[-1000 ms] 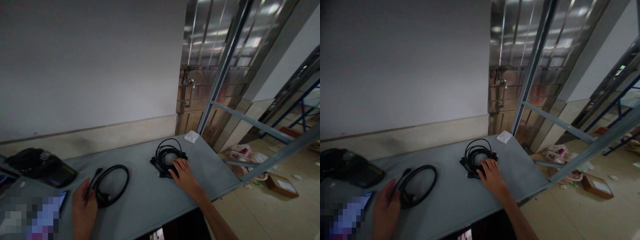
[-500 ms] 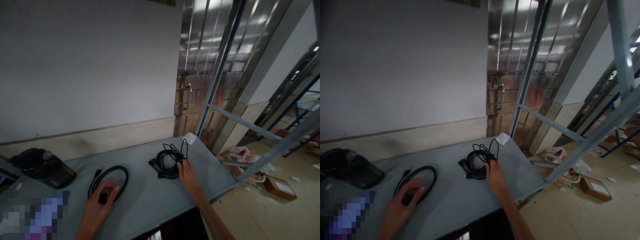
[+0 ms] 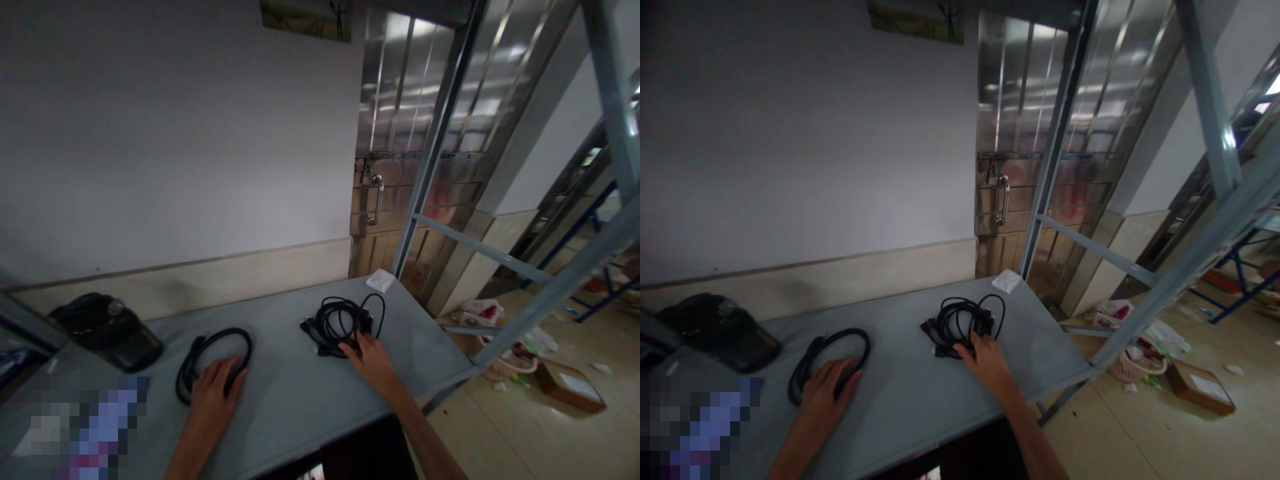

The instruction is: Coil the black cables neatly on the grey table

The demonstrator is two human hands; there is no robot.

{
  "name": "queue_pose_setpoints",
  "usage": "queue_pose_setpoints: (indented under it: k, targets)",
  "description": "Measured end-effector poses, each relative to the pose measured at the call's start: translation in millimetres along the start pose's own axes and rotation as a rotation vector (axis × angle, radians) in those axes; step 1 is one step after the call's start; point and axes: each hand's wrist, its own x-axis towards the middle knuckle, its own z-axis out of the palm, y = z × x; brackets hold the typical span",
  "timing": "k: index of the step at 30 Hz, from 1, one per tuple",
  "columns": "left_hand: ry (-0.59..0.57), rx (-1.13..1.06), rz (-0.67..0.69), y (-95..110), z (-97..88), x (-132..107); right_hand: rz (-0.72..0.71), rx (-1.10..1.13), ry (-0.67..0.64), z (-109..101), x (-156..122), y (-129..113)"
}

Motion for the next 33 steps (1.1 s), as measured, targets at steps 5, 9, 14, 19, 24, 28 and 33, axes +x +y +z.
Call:
queue_pose_setpoints:
  k: [5, 9, 14, 19, 24, 28, 33]
  targets:
    - [0.074, 0.041, 0.023, -2, -1.9, 0, -0.045, -0.082, -0.070, 3, 0, 3]
    - [0.066, 0.057, 0.037, 0, -3.8, -2, -0.092, -0.038, -0.050, 2, 3, 9]
    - [0.059, 0.035, 0.020, -1, -1.6, -4, 0.110, 0.245, 0.180, -13, 8, 5]
    - [0.077, -0.013, 0.021, -1, -4.1, -1, 0.423, 0.654, 0.461, -40, 17, -6]
    - [0.104, -0.052, -0.004, 2, -5.2, 0, 0.495, 1.061, 0.620, -60, 20, -18]
    - [0.100, -0.057, 0.003, 0, -4.7, 2, 0.399, 1.147, 0.604, -97, 33, -44]
    - [0.047, -0.188, 0.010, 26, -7.0, -3, 0.260, 1.232, 0.583, -148, 57, -105]
